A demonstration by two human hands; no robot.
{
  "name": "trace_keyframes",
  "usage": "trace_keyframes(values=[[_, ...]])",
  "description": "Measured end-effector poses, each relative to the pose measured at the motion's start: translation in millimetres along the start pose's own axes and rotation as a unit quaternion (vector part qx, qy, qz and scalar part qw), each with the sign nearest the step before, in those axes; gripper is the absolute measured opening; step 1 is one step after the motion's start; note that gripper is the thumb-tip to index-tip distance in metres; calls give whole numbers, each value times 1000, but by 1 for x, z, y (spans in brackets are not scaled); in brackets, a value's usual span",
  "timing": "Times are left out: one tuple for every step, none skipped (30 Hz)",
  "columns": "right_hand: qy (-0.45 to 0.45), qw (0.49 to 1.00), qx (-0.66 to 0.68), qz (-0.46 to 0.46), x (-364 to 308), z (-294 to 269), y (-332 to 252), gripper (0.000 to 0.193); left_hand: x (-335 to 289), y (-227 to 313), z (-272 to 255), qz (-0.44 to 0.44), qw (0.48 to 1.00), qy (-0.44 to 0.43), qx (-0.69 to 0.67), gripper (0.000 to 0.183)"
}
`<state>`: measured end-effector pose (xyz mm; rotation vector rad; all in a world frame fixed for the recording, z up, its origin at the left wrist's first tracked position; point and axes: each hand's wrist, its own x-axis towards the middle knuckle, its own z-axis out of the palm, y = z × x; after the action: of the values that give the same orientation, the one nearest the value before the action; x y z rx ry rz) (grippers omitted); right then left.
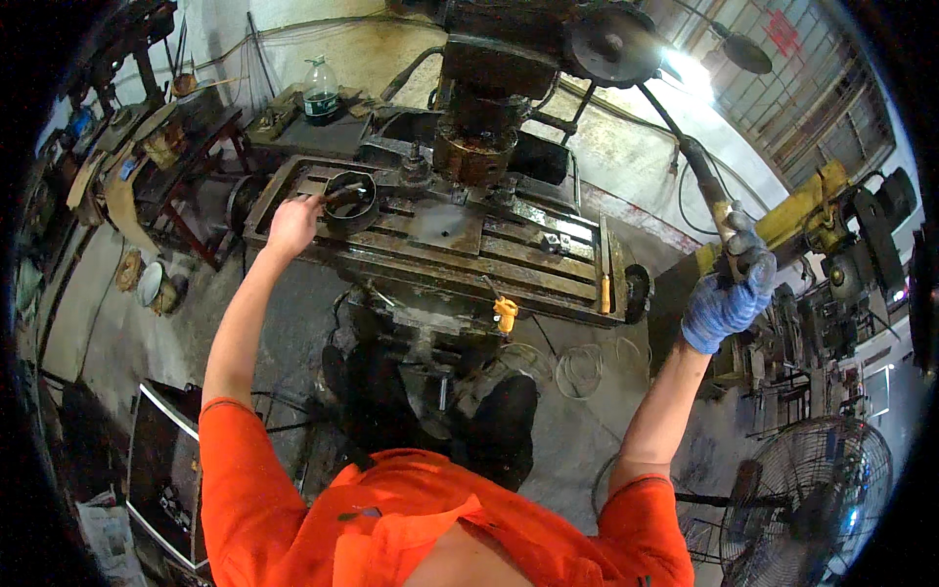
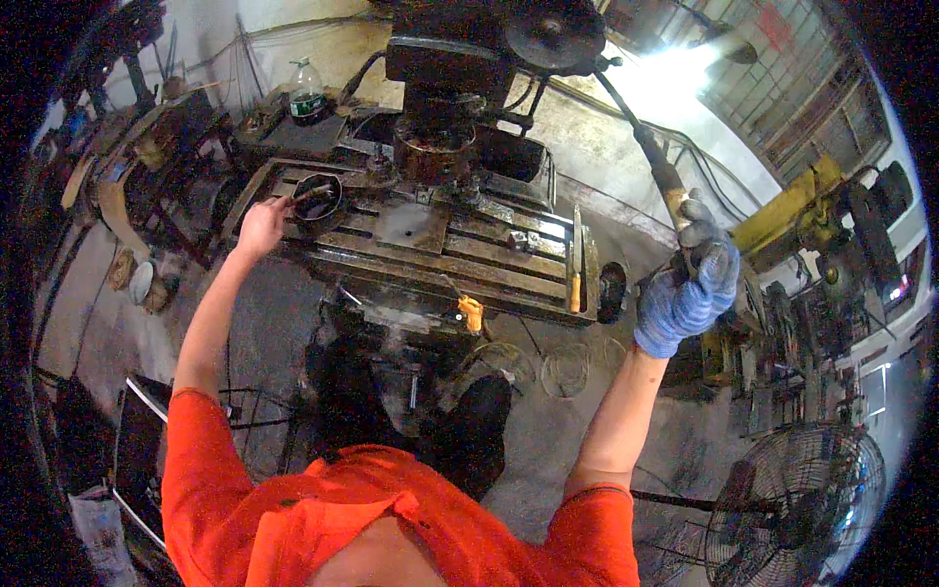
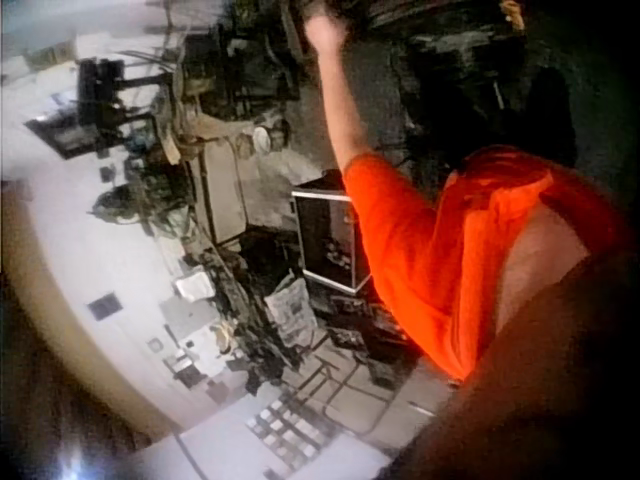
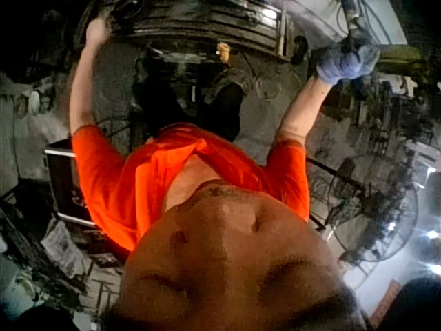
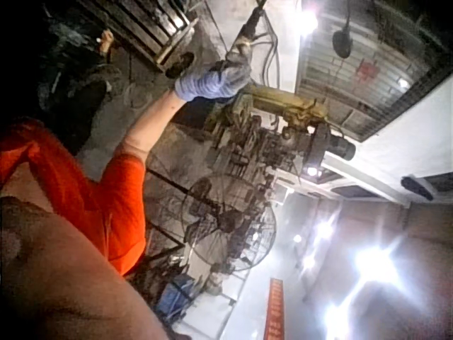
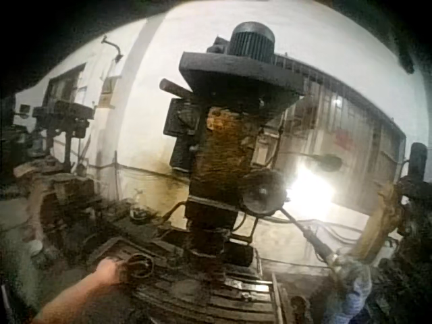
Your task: The person uses a milling machine to process metal parts, moving them from the workspace to a storage tray.
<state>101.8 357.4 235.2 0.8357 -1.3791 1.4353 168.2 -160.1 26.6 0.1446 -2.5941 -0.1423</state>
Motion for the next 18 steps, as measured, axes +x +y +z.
trace_keyframes(values=[[0, 1000, 8, 1, 1, 0, 1, 30, -1, 3, 3, -66, 994, 36, -79, 24], [1, 1000, 16, 2, 2, -1, 2, 30, -3, 6, 6, -132, 976, 71, -156, 23], [2, 1000, 24, 2, 2, -1, 2, 30, -4, 10, 8, -196, 947, 106, -231, 23], [4, 1000, 22, 8, 5, -1, 1, 30, -4, 18, 11, -212, 905, 96, -355, 23], [4, 1000, 18, 14, 8, -1, 0, 30, -1, 38, 9, -202, 899, 68, -381, 23], [4, 1000, 14, 21, 9, -2, 0, 31, 3, 60, 8, -201, 902, 33, -381, 23], [-1, 999, -42, -8, 5, -4, -2, 31, 10, 88, 1, -199, 903, -3, -380, 23], [-6, 996, -84, -37, -1, 1, -3, 32, 11, 94, 13, -191, 902, -8, -388, 22], [-12, 998, -42, -35, 0, 3, 0, 33, 18, 98, 29, -183, 900, -8, -396, 22], [-17, 999, -8, -34, 1, 1, 2, 33, 30, 108, 43, -162, 910, 25, -381, 22], [-21, 999, 27, -32, 2, -1, 6, 34, 41, 120, 50, -140, 919, 54, -365, 22], [-18, 999, 33, -25, 2, 0, 5, 34, 50, 129, 55, -148, 927, 44, -343, 22], [-16, 999, 41, -18, 2, 0, 4, 34, 58, 136, 59, -157, 933, 36, -321, 22], [-10, 999, 37, -3, 1, 0, 4, 35, 65, 140, 70, -157, 935, 57, -312, 21], [-5, 999, 35, 12, 0, -1, 3, 35, 66, 145, 76, -159, 937, 51, -307, 21], [3, 999, 30, 27, -2, -2, 4, 35, 69, 153, 80, -158, 939, 44, -301, 21], [12, 999, 34, 27, -4, -1, 4, 35, 71, 159, 82, -157, 942, 37, -295, 21], [20, 999, 39, 27, -7, 1, 5, 35, 71, 161, 83, -151, 943, 37, -295, 21]])
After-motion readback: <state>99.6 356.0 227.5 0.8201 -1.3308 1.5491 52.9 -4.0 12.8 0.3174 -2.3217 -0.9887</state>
